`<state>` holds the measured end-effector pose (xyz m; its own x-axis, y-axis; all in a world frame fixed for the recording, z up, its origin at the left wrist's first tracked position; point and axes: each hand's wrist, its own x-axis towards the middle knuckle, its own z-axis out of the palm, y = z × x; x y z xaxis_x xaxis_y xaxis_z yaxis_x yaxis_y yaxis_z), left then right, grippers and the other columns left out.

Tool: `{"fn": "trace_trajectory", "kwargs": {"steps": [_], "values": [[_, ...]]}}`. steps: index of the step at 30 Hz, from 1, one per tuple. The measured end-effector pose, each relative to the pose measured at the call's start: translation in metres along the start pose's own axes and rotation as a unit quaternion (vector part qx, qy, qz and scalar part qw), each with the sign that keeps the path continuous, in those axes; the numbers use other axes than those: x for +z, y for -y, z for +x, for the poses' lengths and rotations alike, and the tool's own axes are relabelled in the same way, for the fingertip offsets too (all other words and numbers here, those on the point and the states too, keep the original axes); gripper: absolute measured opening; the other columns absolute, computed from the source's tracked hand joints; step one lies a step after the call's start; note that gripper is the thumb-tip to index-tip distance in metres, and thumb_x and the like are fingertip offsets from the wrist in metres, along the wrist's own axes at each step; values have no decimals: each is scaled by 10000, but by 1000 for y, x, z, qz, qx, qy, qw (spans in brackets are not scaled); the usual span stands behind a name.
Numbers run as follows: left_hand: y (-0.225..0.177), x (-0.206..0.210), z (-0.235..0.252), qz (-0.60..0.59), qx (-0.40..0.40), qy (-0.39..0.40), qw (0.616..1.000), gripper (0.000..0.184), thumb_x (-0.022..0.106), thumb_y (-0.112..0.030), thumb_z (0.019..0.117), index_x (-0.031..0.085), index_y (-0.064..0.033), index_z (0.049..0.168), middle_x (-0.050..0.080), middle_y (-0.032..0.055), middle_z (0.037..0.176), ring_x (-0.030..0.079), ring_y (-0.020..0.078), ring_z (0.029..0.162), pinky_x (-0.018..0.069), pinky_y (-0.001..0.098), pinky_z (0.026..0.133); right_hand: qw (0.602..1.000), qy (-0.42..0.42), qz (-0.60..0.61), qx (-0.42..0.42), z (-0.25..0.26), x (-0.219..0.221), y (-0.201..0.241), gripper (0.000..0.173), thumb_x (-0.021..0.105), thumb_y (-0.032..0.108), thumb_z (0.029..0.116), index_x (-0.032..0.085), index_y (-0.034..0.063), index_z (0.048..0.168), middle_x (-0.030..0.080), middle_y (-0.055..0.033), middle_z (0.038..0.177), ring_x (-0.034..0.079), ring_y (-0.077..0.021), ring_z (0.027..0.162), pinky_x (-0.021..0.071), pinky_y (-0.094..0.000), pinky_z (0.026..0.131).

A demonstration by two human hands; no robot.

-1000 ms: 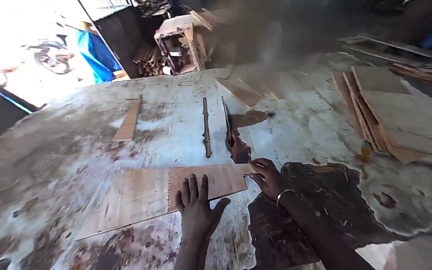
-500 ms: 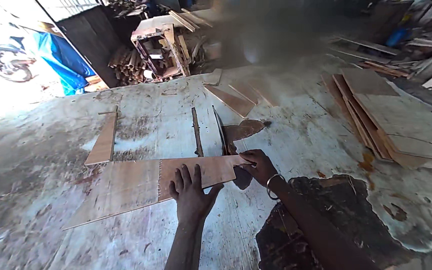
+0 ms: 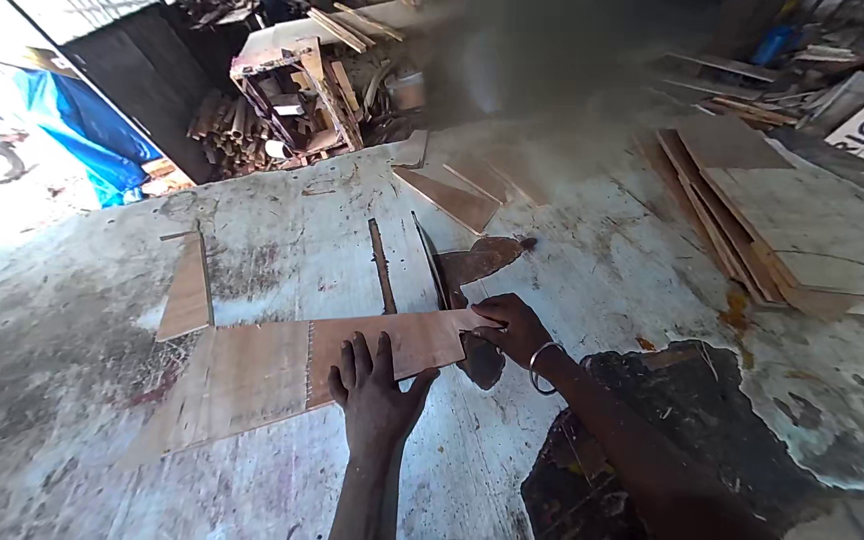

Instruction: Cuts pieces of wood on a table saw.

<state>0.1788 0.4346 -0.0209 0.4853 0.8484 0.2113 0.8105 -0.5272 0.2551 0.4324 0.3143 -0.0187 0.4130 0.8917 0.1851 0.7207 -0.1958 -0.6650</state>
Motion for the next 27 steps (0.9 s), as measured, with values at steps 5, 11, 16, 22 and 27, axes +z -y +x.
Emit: {"fn": "trace_trajectory", "kwargs": {"steps": [5, 11, 16, 22, 27], "values": [[-1, 0, 3, 3, -4, -2, 1000, 1177, 402, -1043, 612, 562, -268, 1483, 361, 183, 1630, 252, 396, 1541, 115, 669, 1210, 1000, 0, -21, 1, 2, 2, 1, 386, 729, 407, 938, 723, 265, 1297, 680, 50, 1283, 593, -129, 1228, 490, -347, 1063], [0, 1, 6, 3, -6, 2, 1000, 1167, 415, -1038, 617, 554, -275, 1489, 348, 183, 1637, 239, 388, 1547, 107, 650, 1223, 1000, 6, -12, 17, 6, 1, 3, 391, 739, 372, 938, 719, 237, 1305, 673, 23, 1300, 591, -139, 1243, 494, -360, 1067], [-5, -2, 11, 1, -15, 6, 1000, 1162, 445, -1026, 615, 552, -270, 1491, 343, 181, 1639, 230, 394, 1548, 100, 651, 1221, 1000, -5, -10, -1, 12, 2, 0, 384, 734, 379, 941, 723, 245, 1301, 684, 25, 1289, 591, -150, 1247, 484, -371, 1077], [-6, -2, 17, -8, -25, 22, 999, 1134, 506, -991, 635, 532, -264, 1505, 298, 180, 1660, 200, 381, 1560, 70, 656, 1225, 1000, -16, -3, -14, 18, 1, 2, 373, 742, 346, 938, 731, 214, 1286, 696, -2, 1268, 605, -186, 1235, 492, -413, 1071], [-10, 2, 25, -9, -28, 15, 999, 1137, 519, -988, 627, 544, -257, 1497, 309, 172, 1657, 195, 376, 1562, 54, 658, 1222, 1000, -8, 16, -8, 29, 2, -6, 382, 737, 364, 936, 730, 217, 1289, 693, -1, 1282, 604, -181, 1250, 482, -420, 1088]]}}
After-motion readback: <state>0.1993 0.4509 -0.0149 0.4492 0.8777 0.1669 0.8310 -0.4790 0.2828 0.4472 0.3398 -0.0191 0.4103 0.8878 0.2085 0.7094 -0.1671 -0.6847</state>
